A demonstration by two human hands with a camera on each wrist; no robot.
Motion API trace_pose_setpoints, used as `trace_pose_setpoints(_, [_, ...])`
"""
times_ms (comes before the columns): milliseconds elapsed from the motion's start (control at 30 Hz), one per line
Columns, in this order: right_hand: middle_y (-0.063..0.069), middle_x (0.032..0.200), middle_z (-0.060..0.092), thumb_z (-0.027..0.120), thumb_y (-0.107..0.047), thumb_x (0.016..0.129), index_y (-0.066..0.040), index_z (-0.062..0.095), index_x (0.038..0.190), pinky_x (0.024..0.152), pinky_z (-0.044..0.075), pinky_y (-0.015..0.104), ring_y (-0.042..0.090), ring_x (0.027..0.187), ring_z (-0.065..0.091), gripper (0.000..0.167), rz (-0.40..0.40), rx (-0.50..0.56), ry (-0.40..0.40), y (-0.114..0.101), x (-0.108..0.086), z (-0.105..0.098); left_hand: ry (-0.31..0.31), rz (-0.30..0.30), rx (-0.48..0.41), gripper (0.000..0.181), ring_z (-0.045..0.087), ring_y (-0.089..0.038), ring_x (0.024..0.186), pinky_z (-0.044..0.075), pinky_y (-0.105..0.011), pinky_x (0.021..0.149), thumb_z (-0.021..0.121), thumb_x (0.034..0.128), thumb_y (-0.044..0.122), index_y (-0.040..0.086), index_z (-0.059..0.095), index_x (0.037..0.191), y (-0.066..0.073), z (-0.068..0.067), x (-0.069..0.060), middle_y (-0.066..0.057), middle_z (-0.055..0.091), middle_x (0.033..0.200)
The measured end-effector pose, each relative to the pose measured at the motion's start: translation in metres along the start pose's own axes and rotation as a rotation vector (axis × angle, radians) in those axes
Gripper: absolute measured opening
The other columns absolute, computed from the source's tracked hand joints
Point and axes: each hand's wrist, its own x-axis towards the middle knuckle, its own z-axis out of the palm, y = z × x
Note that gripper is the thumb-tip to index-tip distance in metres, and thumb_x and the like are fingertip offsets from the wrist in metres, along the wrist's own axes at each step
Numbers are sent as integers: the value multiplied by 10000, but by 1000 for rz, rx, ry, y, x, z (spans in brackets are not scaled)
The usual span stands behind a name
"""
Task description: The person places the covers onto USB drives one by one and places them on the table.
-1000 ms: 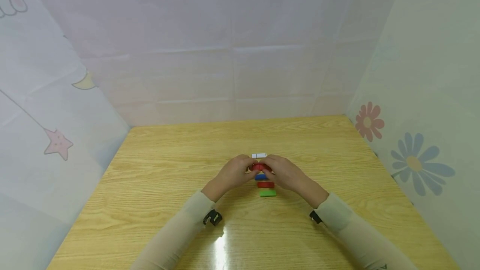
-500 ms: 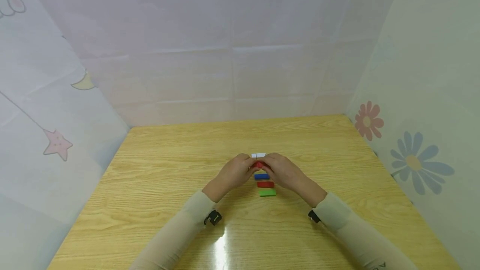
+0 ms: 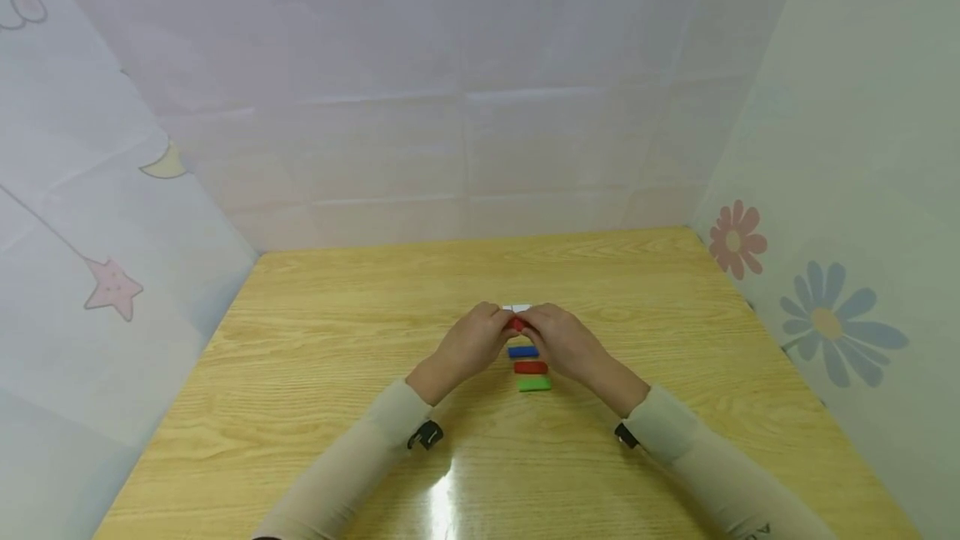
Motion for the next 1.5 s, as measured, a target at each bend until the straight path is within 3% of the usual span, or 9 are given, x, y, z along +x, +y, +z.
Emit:
trace_pose_setpoints(133, [99, 1051, 722, 676, -40, 966, -4, 702, 1173, 821, 592, 364, 248, 974, 690, 212, -5, -11, 21, 0, 0, 1, 3, -6, -12, 187, 622, -167, 836, 540, -242, 725, 624, 1015, 218, 51, 691, 1067, 0, -2, 0, -38, 669, 913])
trace_pose_setpoints(367, [108, 1045, 720, 685, -60, 965, 2, 712, 1166, 808, 594, 351, 245, 957, 692, 212, -30, -22, 2, 3, 2, 1, -53, -79, -58, 242, 634, -161, 875, 554, -245, 765, 584, 1038, 249, 60, 704, 1131, -4, 5, 1, -38, 689, 951])
trace_pose_setpoints(500, [105, 1057, 705, 681, -75, 972, -2, 708, 1167, 794, 593, 352, 226, 918, 683, 210, 31, -10, -53, 7, 5, -1, -72, -101, -73, 254, 630, -153, 885, 554, -244, 779, 577, 1041, 276, 75, 703, 1129, -7, 9, 5, -24, 690, 961])
trace_pose_setpoints(700, [73, 1073, 638, 689, -57, 962, -20, 716, 1119, 783, 590, 333, 184, 890, 646, 163, 106, -3, -47, 16, 3, 0, -136, -135, -114, 266, 620, -153, 933, 538, -242, 792, 613, 1027, 293, 77, 698, 1159, -7, 11, 15, -10, 694, 993])
trace_pose_setpoints(900, [61, 1047, 654, 718, -78, 945, -39, 716, 1125, 765, 579, 352, 175, 870, 641, 184, 167, -41, -102, 31, -2, -4, -238, -187, -115, 410, 623, -185, 1029, 554, -271, 841, 609, 1030, 331, 76, 614, 1351, -6, 12, 19, -27, 694, 1076])
trace_pose_setpoints(1033, [69, 1056, 677, 740, -79, 926, -35, 719, 1137, 768, 567, 375, 181, 870, 632, 216, 241, -58, -170, 41, -7, -12, -277, -225, -97, 446, 613, -184, 1085, 555, -286, 866, 605, 1031, 346, 94, 581, 1399, -9, 13, 15, -24, 686, 1136])
trace_pose_setpoints(1200, [97, 1073, 691, 714, -78, 939, -13, 723, 1130, 825, 560, 421, 225, 931, 641, 202, 310, -47, -244, 50, -17, -17, -279, -225, -60, 426, 608, -183, 1074, 551, -306, 878, 619, 1025, 341, 99, 599, 1374, -15, 13, 6, -21, 685, 1161])
trace_pose_setpoints(1367, [122, 1076, 694, 695, -70, 947, 1, 719, 1147, 853, 558, 449, 273, 963, 653, 214, 334, -27, -314, 55, -25, -14, -282, -211, -40, 435, 607, -198, 1068, 550, -310, 875, 624, 1020, 357, 94, 607, 1366, -22, 18, -7, -41, 675, 1193])
trace_pose_setpoints(1500, [99, 1047, 688, 707, -70, 936, -19, 732, 1112, 831, 560, 421, 242, 930, 648, 185, 324, -44, -332, 59, -29, -12, -284, -233, -50, 438, 594, -229, 1163, 538, -343, 951, 601, 1032, 362, 95, 593, 1380, -27, 18, -14, -66, 647, 1272])
